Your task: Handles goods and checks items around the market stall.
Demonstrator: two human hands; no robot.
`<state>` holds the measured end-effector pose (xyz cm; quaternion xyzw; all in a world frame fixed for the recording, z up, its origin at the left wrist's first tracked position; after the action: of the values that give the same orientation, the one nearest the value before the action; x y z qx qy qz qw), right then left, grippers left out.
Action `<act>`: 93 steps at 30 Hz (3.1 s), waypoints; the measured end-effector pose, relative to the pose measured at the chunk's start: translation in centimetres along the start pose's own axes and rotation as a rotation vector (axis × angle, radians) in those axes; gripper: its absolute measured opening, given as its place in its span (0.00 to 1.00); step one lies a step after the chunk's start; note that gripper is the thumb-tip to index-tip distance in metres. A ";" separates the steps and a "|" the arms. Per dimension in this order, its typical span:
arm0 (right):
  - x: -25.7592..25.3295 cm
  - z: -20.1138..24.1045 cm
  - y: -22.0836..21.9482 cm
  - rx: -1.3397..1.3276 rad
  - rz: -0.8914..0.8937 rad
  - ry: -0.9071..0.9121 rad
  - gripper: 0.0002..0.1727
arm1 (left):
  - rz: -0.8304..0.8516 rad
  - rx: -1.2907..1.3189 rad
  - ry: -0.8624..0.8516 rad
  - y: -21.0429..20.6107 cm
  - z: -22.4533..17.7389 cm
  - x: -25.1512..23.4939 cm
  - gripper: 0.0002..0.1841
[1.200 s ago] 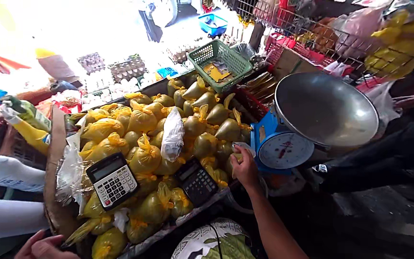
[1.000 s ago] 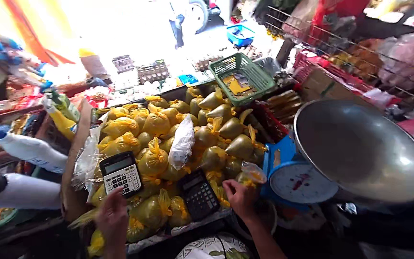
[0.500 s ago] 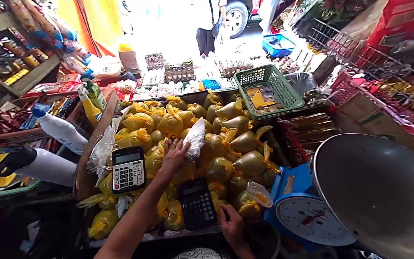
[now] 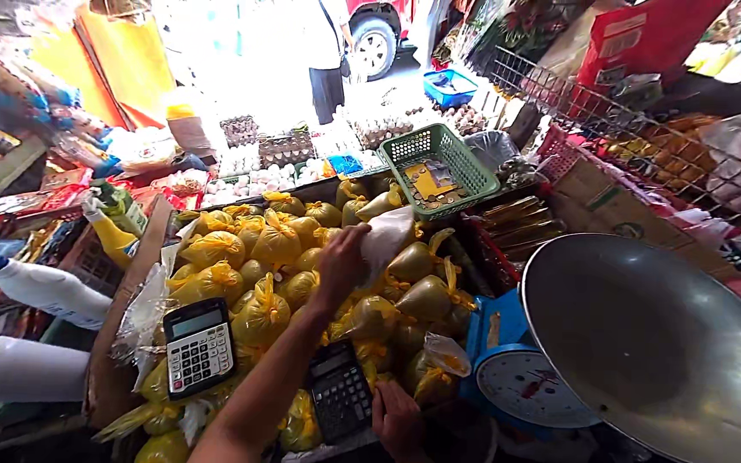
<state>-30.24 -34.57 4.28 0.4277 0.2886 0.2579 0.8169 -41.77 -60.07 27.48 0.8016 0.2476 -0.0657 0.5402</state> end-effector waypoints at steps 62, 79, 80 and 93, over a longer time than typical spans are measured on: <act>29.2 -73.6 32.2 -1.121 0.878 -1.771 0.43 | 1.869 1.106 -0.513 -55.5 -71.0 18.2 0.19; 20.2 -109.2 55.2 -1.368 0.533 -1.574 0.16 | 1.789 0.927 -0.871 -75.3 -105.7 -0.8 0.18; 19.2 -110.9 57.0 -1.314 0.475 -1.593 0.16 | 1.761 0.923 -0.887 -75.8 -106.9 -2.5 0.19; 6.8 -135.3 64.0 -0.478 1.088 -1.522 0.15 | 1.313 1.052 -1.008 -78.6 -116.3 -33.2 0.16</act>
<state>-130.29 76.47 -6.47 0.3779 -0.6158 0.3071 0.6194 -126.23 56.72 21.74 0.7964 -0.5681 -0.1889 0.0855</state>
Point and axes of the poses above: each hand's wrist, its own x-axis away from the middle knuckle, its own y-axis out of the back of the hand, z = x × y, the point moved 4 cm from there along -x, towards the middle knuckle, and after that the axes turned 14 degrees about z, right-handed, at the moved point
